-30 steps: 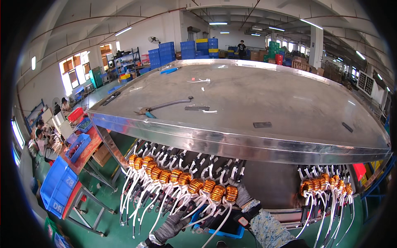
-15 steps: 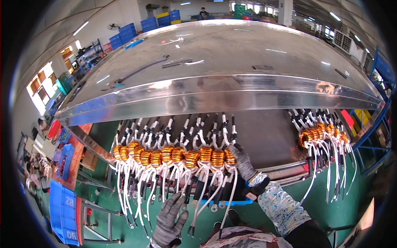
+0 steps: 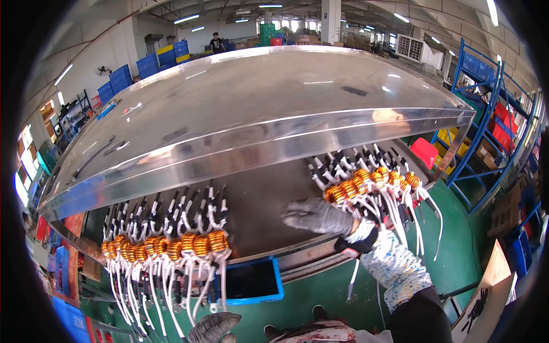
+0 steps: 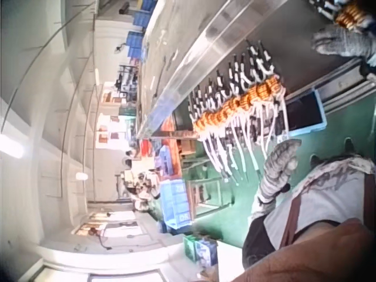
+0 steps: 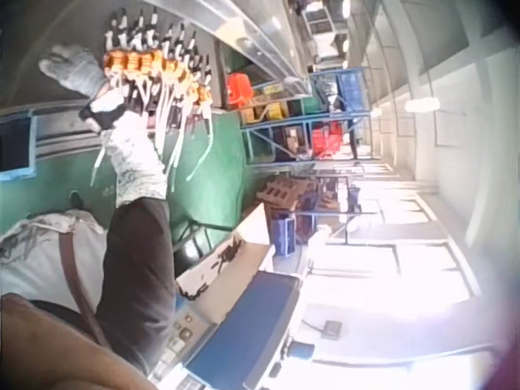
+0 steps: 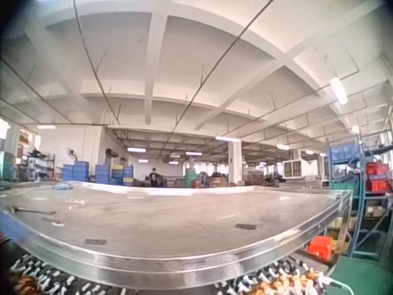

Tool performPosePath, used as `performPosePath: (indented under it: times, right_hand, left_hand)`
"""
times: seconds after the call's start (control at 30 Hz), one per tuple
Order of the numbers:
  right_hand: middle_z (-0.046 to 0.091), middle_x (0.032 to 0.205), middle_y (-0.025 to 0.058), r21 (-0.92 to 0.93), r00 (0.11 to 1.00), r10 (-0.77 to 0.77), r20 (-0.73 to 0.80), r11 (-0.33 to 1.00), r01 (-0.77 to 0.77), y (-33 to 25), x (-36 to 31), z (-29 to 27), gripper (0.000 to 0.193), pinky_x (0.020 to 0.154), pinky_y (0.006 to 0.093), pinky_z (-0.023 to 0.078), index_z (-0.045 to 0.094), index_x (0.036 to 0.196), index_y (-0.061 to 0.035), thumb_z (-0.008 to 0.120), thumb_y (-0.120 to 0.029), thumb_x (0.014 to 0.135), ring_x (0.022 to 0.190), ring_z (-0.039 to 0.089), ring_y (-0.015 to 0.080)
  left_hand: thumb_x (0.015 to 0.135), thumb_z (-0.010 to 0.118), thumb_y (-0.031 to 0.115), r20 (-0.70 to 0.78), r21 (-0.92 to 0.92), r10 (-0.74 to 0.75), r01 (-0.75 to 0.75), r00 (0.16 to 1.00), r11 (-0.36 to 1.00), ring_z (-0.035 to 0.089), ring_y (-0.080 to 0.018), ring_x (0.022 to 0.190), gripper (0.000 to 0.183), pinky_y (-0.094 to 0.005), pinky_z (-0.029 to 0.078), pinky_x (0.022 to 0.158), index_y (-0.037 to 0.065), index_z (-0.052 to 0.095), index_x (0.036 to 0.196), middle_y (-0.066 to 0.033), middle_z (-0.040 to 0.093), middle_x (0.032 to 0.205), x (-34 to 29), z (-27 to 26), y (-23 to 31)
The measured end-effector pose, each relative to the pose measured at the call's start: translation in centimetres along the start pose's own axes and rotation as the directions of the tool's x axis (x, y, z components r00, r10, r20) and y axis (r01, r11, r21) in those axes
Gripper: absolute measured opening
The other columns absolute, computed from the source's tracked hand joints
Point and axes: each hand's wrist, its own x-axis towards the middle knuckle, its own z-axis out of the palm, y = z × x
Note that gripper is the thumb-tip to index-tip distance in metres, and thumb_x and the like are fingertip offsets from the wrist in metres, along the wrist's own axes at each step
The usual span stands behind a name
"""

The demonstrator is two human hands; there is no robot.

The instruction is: Transferring copper-wired industrial coils from a heating machine conveyor to a large circular sorting table.

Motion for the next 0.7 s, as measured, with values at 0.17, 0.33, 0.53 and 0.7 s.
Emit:
performPosePath:
  times: [0.17, 0.33, 0.53, 0.7]
  right_hand:
    - [0.061, 0.098, 0.0140, 0.185, 0.726, 0.590, 0.354, 0.716, -0.673, 7.6, -9.0, -7.3, 0.030, 0.076, 0.0358, 0.049, 0.057, 0.110, -0.0149, 0.052, -0.016, 0.080, 0.087, 0.060, 0.0287]
    - [0.060, 0.105, 0.0158, -0.260, 0.526, 0.692, 0.493, 0.695, -0.670, 11.7, -14.9, -10.2, 0.059, 0.084, 0.0404, 0.045, 0.049, 0.123, -0.0174, 0.061, -0.016, 0.066, 0.095, 0.058, 0.0328]
    - [0.035, 0.140, 0.0077, -0.554, 0.297, 0.674, 0.677, 0.732, -0.397, 11.9, -12.8, -8.8, 0.080, 0.105, 0.0401, 0.026, 0.027, 0.139, -0.0194, 0.060, -0.024, 0.067, 0.128, 0.031, 0.0289]
    - [0.018, 0.146, 0.0147, -0.614, 0.416, 0.669, 0.617, 0.739, -0.277, 13.8, -12.3, -5.4, 0.093, 0.103, 0.0392, 0.028, 0.023, 0.140, -0.0183, 0.070, -0.029, 0.060, 0.127, 0.034, 0.0309]
  left_hand:
    - [0.087, 0.055, 0.015, 0.102, -0.074, 0.066, -0.059, 0.993, 0.996, 0.058, -0.0277, 0.091, 0.025, -0.0339, 0.044, 0.080, 0.002, 0.059, 0.107, -0.0148, 0.061, 0.100, 5.2, 6.3, 2.4]
    - [0.084, 0.057, 0.011, 0.326, -0.136, 0.156, -0.117, 0.932, 0.984, 0.059, -0.0261, 0.093, 0.031, -0.0347, 0.046, 0.081, 0.001, 0.054, 0.114, -0.0138, 0.060, 0.102, 13.5, 12.8, -1.2]
    - [0.091, 0.051, 0.027, 0.312, -0.442, -0.105, 0.243, 0.944, 0.863, 0.053, -0.0226, 0.108, 0.047, -0.0298, 0.043, 0.089, 0.000, 0.041, 0.128, -0.0151, 0.051, 0.123, 19.8, 21.3, -9.3]
    - [0.090, 0.051, 0.032, 0.307, -0.539, -0.314, 0.436, 0.898, 0.721, 0.051, -0.0204, 0.109, 0.057, -0.0300, 0.043, 0.091, 0.001, 0.031, 0.134, -0.0131, 0.046, 0.127, 23.3, 25.1, -13.0]
